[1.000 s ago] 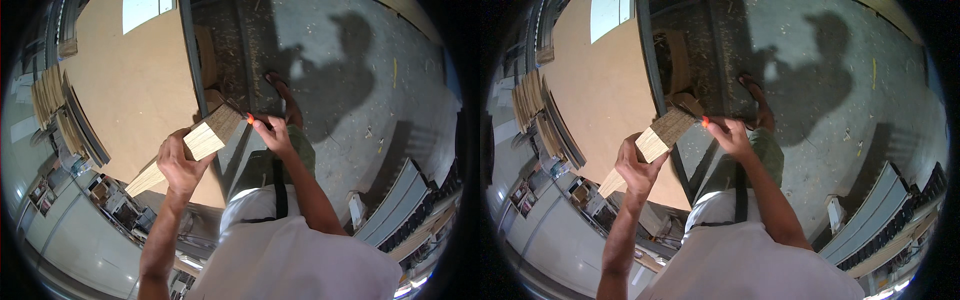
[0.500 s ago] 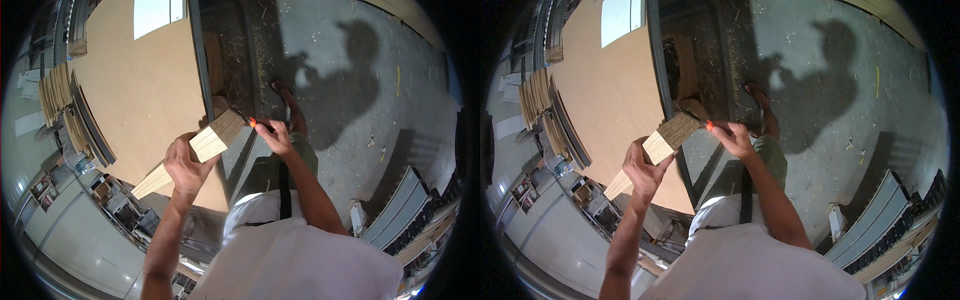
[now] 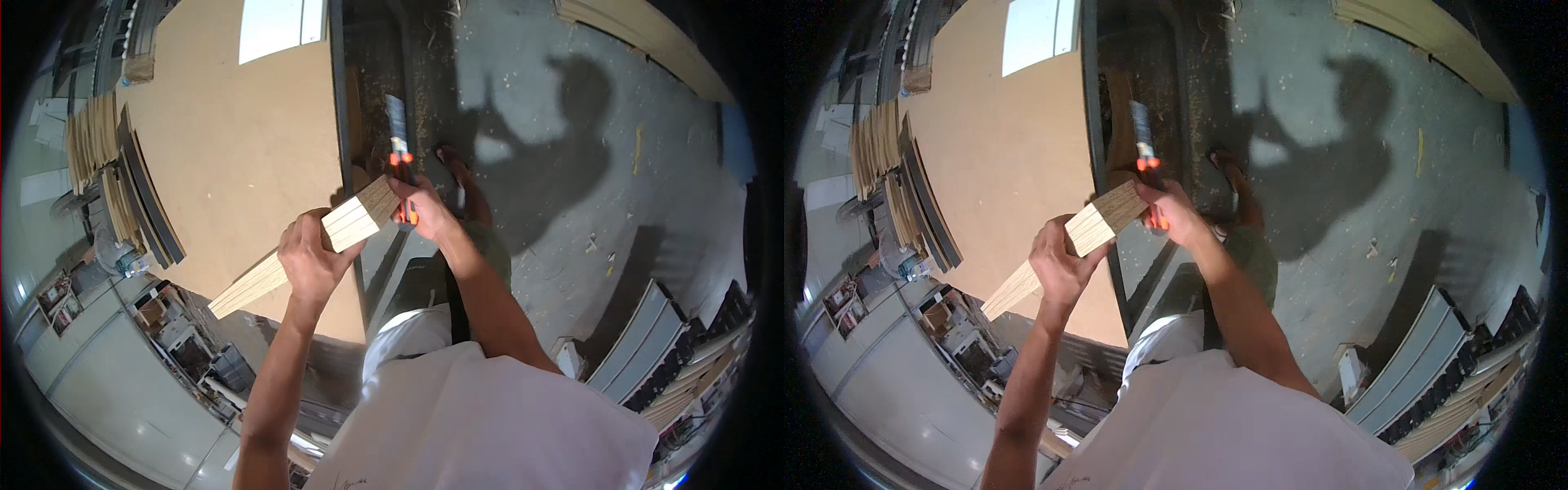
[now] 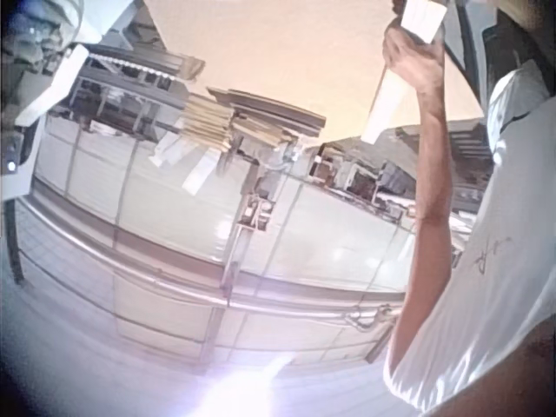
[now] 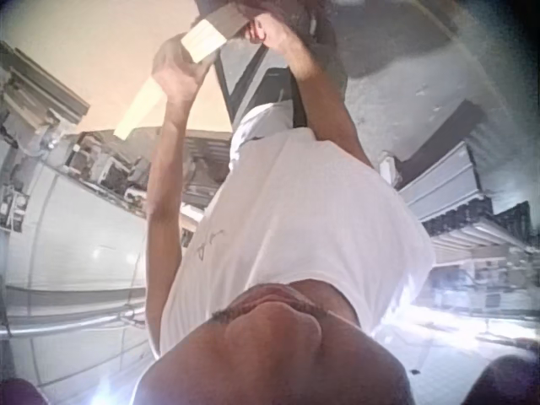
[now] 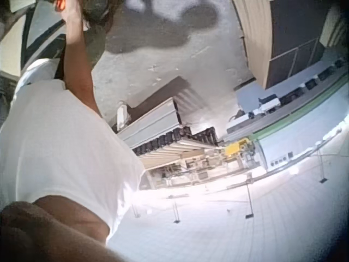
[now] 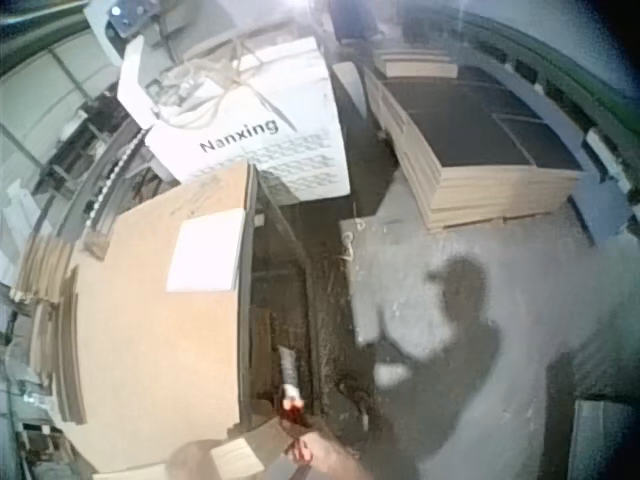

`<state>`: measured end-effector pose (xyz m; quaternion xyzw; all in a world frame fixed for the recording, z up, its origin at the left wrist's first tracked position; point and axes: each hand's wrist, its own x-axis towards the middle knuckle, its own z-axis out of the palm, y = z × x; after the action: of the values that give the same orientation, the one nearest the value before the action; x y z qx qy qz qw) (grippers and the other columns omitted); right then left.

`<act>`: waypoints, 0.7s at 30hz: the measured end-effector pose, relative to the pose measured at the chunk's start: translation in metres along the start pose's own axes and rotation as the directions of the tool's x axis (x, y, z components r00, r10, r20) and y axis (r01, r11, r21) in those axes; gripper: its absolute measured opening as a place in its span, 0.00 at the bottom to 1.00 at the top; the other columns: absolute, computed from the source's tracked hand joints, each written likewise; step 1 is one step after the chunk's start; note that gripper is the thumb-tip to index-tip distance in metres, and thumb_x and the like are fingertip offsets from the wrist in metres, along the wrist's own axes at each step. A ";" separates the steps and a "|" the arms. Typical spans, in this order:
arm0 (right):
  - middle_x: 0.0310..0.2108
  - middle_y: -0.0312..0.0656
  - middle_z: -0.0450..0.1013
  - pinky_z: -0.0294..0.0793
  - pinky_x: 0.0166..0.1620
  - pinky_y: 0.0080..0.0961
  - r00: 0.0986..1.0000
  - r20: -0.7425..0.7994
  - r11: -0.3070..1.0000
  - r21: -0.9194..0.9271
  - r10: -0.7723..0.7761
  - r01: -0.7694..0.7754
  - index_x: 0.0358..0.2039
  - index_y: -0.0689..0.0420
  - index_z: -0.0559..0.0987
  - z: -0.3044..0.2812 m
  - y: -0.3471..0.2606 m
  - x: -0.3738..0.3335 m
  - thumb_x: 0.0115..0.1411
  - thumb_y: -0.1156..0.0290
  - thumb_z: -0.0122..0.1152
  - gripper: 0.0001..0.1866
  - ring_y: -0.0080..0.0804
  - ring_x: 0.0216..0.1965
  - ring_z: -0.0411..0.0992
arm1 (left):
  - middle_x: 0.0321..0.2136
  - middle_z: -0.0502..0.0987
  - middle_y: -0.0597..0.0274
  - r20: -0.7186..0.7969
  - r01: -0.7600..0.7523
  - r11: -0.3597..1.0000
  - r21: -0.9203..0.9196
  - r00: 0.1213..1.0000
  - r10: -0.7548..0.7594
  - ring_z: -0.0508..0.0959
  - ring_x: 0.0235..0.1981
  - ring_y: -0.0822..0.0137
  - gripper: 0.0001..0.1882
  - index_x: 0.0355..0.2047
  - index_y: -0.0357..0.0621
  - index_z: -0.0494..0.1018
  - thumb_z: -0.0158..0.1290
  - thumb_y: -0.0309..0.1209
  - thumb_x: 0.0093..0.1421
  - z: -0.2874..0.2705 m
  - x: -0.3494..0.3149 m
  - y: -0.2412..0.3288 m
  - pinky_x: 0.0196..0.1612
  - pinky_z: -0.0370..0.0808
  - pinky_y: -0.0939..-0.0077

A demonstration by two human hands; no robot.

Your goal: Trim and organize wood panels using a utility knife in a furniture manufacturing facility.

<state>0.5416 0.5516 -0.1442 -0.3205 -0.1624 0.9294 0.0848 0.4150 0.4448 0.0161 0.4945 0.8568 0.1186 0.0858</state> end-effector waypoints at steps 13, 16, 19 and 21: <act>0.31 0.37 0.76 0.74 0.28 0.25 0.887 -0.444 0.892 -0.442 -0.128 -0.093 0.38 0.57 0.74 -0.115 -0.031 -0.151 0.60 0.64 0.63 0.12 0.26 0.27 0.75 | 0.51 0.70 0.46 0.127 0.034 0.987 0.157 0.990 -0.054 0.70 0.54 0.45 0.51 0.56 0.35 0.62 0.74 0.46 0.36 -0.043 -0.065 -0.092 0.60 0.64 0.52; 0.31 0.38 0.75 0.74 0.28 0.25 0.851 -0.483 0.867 -0.493 -0.205 -0.072 0.38 0.57 0.73 -0.123 -0.053 -0.174 0.60 0.65 0.63 0.12 0.26 0.26 0.75 | 0.35 0.77 0.53 0.136 0.148 0.976 0.159 0.976 -0.170 0.77 0.39 0.49 0.36 0.42 0.41 0.69 0.72 0.49 0.40 -0.049 -0.099 -0.145 0.46 0.73 0.56; 0.30 0.38 0.75 0.74 0.27 0.25 0.852 -0.467 0.841 -0.537 -0.237 -0.061 0.38 0.58 0.73 -0.117 -0.067 -0.187 0.60 0.66 0.62 0.11 0.26 0.25 0.74 | 0.25 0.77 0.56 0.165 0.103 0.980 0.170 0.978 -0.131 0.78 0.32 0.52 0.33 0.36 0.41 0.69 0.66 0.57 0.45 -0.055 -0.094 -0.149 0.40 0.74 0.56; 0.30 0.39 0.74 0.73 0.25 0.23 0.872 -0.400 0.802 -0.598 -0.282 -0.015 0.38 0.59 0.73 -0.111 -0.077 -0.186 0.62 0.66 0.60 0.11 0.25 0.23 0.73 | 0.25 0.77 0.54 0.143 0.145 0.979 0.143 0.976 -0.166 0.78 0.30 0.50 0.32 0.33 0.41 0.69 0.67 0.56 0.45 -0.059 -0.092 -0.139 0.37 0.75 0.56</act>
<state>0.7599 0.6020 -0.0932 -0.5334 -0.4366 0.7193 0.0866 0.3303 0.2914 0.0354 0.4380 0.8896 0.0160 0.1282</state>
